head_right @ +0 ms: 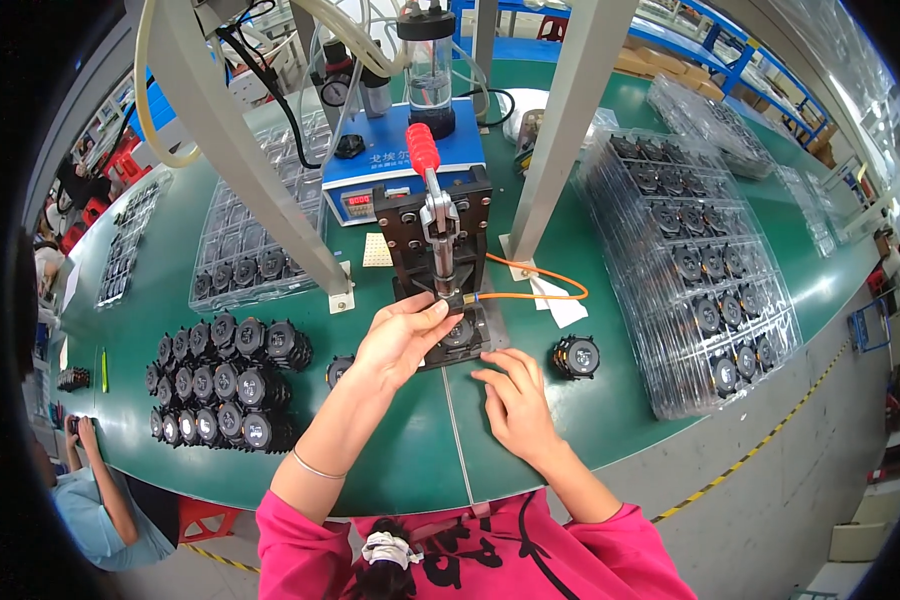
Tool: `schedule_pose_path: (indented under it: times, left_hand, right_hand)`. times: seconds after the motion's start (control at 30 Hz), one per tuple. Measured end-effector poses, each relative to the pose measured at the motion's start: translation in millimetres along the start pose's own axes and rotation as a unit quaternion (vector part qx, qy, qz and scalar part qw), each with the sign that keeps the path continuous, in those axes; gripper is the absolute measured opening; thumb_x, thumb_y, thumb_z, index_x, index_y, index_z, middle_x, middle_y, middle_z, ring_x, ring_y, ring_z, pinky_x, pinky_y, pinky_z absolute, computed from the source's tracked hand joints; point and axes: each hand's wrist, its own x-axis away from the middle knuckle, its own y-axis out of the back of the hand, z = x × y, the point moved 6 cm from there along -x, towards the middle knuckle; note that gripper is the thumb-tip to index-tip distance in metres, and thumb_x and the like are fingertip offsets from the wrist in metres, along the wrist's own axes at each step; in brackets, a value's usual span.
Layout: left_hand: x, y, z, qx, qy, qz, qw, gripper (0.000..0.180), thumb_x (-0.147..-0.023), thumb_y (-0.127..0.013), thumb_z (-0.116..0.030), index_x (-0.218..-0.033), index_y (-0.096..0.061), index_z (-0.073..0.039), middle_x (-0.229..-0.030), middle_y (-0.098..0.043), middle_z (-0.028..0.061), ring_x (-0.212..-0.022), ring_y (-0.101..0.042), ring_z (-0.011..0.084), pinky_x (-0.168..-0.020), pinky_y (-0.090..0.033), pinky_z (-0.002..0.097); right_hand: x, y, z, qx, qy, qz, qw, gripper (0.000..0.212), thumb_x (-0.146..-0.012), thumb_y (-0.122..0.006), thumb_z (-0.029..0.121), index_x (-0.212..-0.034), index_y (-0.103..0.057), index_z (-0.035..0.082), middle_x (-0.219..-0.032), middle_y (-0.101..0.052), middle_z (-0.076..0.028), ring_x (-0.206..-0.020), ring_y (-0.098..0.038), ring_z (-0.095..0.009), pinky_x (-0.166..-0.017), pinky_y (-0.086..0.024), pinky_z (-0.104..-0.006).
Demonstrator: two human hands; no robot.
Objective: The person assembles electronic components by hand, taking them from a component tray and pressing them into a housing part using a manual toggle press.
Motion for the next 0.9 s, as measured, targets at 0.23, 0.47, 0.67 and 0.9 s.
schedule_pose_path:
  times: [0.23, 0.47, 0.67, 0.9]
  left_hand:
    - [3, -6, 1, -0.005, -0.004, 0.019, 1.0, 0.056, -0.085, -0.066, 0.003, -0.127, -0.034, 0.02, -0.114, -0.056, 0.0234, -0.103, -0.06, 0.0281, -0.098, -0.051, 0.0346]
    - [22, 3, -7, -0.073, -0.024, 0.008, 0.997, 0.049, -0.091, -0.062, -0.008, -0.131, -0.041, 0.011, -0.122, -0.054, 0.0188, -0.109, -0.058, 0.0254, -0.099, -0.047, 0.0344]
    - [78, 37, -5, -0.189, -0.207, -0.034, 0.959, 0.027, -0.093, -0.054, -0.003, -0.119, -0.052, 0.003, -0.121, -0.053, 0.013, -0.107, -0.057, 0.0203, -0.095, -0.048, 0.0334]
    - [137, 43, -35, -0.703, -0.375, -0.149, 0.586, 0.049, -0.074, -0.064, 0.003, -0.121, -0.053, -0.001, -0.132, -0.044, 0.0191, -0.126, -0.038, 0.0407, -0.102, -0.036, 0.046]
  right_hand:
    - [-26, 35, 22, -0.022, 0.053, -0.091, 0.994, 0.024, -0.077, -0.058, -0.007, -0.099, -0.063, 0.001, -0.109, -0.061, -0.013, -0.103, -0.055, -0.035, -0.09, -0.045, -0.0419]
    - [-167, 81, 80, -0.059, 0.098, -0.189, 0.975, 0.017, -0.087, -0.057, 0.003, -0.103, -0.062, -0.001, -0.1, -0.064, -0.016, -0.096, -0.06, -0.034, -0.084, -0.047, -0.0388]
    - [-242, 74, 84, 0.104, 0.159, -0.073, 0.979, 0.028, -0.077, -0.073, 0.017, -0.095, -0.06, -0.001, -0.081, -0.063, -0.018, -0.072, -0.06, -0.039, -0.071, -0.049, -0.0423]
    - [-112, 50, 79, -0.135, 0.363, -0.291, 0.875, 0.04, -0.096, -0.051, 0.021, -0.06, -0.041, 0.008, -0.069, -0.061, -0.005, -0.069, -0.065, -0.028, -0.067, -0.048, -0.0399]
